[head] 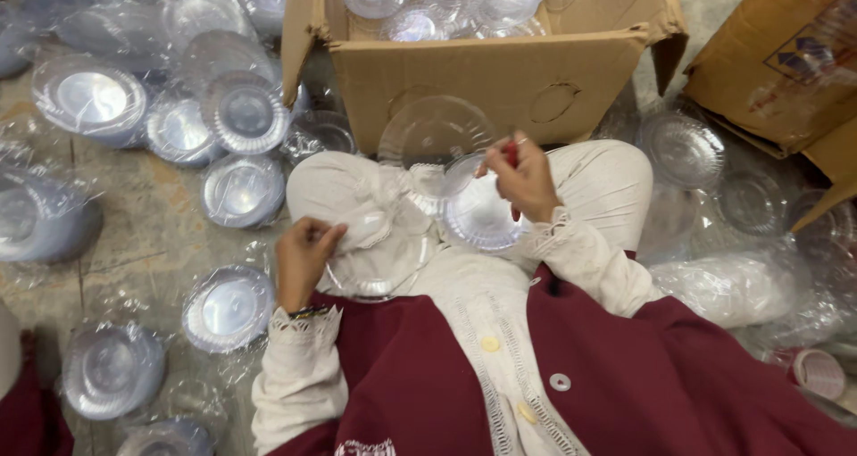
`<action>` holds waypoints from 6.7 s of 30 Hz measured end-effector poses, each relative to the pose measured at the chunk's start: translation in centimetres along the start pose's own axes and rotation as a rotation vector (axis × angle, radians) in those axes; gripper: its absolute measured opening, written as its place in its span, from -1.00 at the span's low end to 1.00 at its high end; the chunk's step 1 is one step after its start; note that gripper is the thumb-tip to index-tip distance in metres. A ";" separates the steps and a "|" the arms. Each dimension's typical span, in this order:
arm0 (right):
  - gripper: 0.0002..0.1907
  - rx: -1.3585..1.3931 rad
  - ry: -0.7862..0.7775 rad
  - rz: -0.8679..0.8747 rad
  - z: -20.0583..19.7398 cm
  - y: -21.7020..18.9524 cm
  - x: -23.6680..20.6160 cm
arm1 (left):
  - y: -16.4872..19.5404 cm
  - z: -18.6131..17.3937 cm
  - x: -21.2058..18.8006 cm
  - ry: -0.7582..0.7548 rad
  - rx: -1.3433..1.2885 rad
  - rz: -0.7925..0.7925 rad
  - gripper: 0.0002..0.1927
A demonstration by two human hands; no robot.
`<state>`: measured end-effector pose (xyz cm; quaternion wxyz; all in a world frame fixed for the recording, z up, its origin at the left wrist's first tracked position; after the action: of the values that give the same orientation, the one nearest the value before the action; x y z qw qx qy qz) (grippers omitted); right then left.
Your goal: The person sits on the floor and repeatedly picks up clear plastic plates from a cardboard box. Using a red marker, they write on the center of each plate and place it into a stack on their lap. A coworker is visible nearby handling wrapped plates.
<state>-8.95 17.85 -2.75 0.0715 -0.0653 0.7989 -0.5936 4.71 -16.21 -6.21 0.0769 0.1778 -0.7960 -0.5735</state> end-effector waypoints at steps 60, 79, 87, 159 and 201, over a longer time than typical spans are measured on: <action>-0.35 -0.520 0.086 -0.335 -7.2 1.5 -6.0 | 15.9 14.8 -2.8 -0.234 -0.872 0.284 -0.70; -0.89 0.164 0.226 -0.109 -7.2 -4.2 -5.6 | 13.2 13.3 0.1 -0.262 -1.003 0.253 -0.59; -0.87 -0.050 0.161 -0.090 -10.5 -1.4 -5.2 | 8.6 8.9 3.1 -0.049 -0.359 0.307 -0.61; -0.10 -0.533 -0.072 -0.671 -4.7 -1.6 0.0 | 15.4 7.2 -0.8 -0.371 -0.801 0.027 -0.72; -0.15 -0.516 0.339 -0.409 -8.3 -0.2 -2.0 | 20.0 17.8 0.8 -0.300 -0.970 0.141 -0.74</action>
<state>-8.60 26.01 -0.14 -0.2011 -0.1403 0.8932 -0.3769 -5.75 4.79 6.70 0.0742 -0.0166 -0.4504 -0.8896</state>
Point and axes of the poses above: each hand's wrist, its own x-axis towards the middle knuckle, its own z-axis out of the palm, y = z × x, the point moved 2 cm from there along x, towards the middle knuckle, and after that the axes turned 15 degrees about -x, right-handed, at the moved point
